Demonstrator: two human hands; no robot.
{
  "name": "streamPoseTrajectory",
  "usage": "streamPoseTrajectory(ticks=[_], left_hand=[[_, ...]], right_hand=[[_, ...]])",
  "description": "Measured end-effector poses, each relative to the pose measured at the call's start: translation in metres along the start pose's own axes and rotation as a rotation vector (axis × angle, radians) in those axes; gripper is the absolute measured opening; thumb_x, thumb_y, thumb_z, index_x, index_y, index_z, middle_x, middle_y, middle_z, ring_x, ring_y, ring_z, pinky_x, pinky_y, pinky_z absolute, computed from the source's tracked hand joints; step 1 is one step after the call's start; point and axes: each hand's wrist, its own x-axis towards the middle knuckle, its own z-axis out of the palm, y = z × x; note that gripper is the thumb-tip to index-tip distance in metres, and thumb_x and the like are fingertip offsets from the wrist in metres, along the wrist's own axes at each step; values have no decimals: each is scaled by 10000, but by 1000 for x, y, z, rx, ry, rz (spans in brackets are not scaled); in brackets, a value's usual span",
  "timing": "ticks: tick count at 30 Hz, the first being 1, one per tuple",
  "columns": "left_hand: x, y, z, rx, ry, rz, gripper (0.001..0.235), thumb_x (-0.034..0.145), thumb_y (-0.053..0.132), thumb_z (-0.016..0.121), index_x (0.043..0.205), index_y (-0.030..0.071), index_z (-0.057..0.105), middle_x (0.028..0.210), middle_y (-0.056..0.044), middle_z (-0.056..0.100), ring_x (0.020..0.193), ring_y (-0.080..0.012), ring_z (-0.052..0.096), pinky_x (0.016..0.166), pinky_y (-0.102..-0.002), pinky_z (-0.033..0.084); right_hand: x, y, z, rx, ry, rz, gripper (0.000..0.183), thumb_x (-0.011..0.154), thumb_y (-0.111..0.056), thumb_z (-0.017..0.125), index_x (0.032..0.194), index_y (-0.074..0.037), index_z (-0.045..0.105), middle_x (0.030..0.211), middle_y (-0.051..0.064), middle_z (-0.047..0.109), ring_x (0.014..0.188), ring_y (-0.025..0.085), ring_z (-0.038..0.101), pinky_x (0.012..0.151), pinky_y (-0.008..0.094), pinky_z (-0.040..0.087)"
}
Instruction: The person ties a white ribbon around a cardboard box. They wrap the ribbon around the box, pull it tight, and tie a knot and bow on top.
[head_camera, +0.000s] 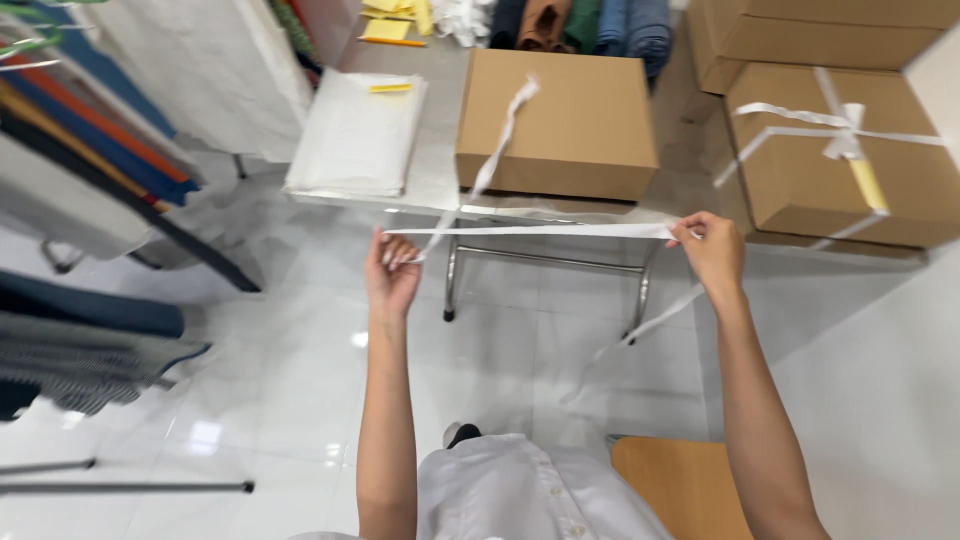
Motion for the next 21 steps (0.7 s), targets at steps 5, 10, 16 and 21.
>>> streamPoseTrajectory(ticks=[5,10,16,21], left_hand=[[-43,107,-58,107,184,328,202,1032,240,620,863,129,614,614,99,358,548,-58,335,634,-222,381],[-50,137,-108,899,655,412,185,965,349,645,945,172,697,739,81,562,640,-58,624,663,-177,550],[-17,38,-66,1652,663,496,494,922,336,733,1280,16,614,1251,-244,480,1064,-350,563,1002,-422,445],[-12,-95,33,1524,-156,173,359,1013,368,663,1180,55,713,1052,-158,723,1054,-286,686,952,-403,506]], right_hand=[[13,-12,36,-89,4,-9,45,906,-279,759,928,-238,761,815,-35,742,806,269,719,749,369,541],[10,-62,57,65,-73,-90,47,917,-228,759,963,-226,769,761,-11,724,759,221,710,702,311,519],[-23,-145,25,611,-403,-51,163,931,-173,718,1072,-93,739,871,41,734,707,59,575,668,179,469],[-51,-165,-9,686,-614,-136,186,911,-64,715,1091,-31,749,915,31,741,816,77,623,751,237,545]])
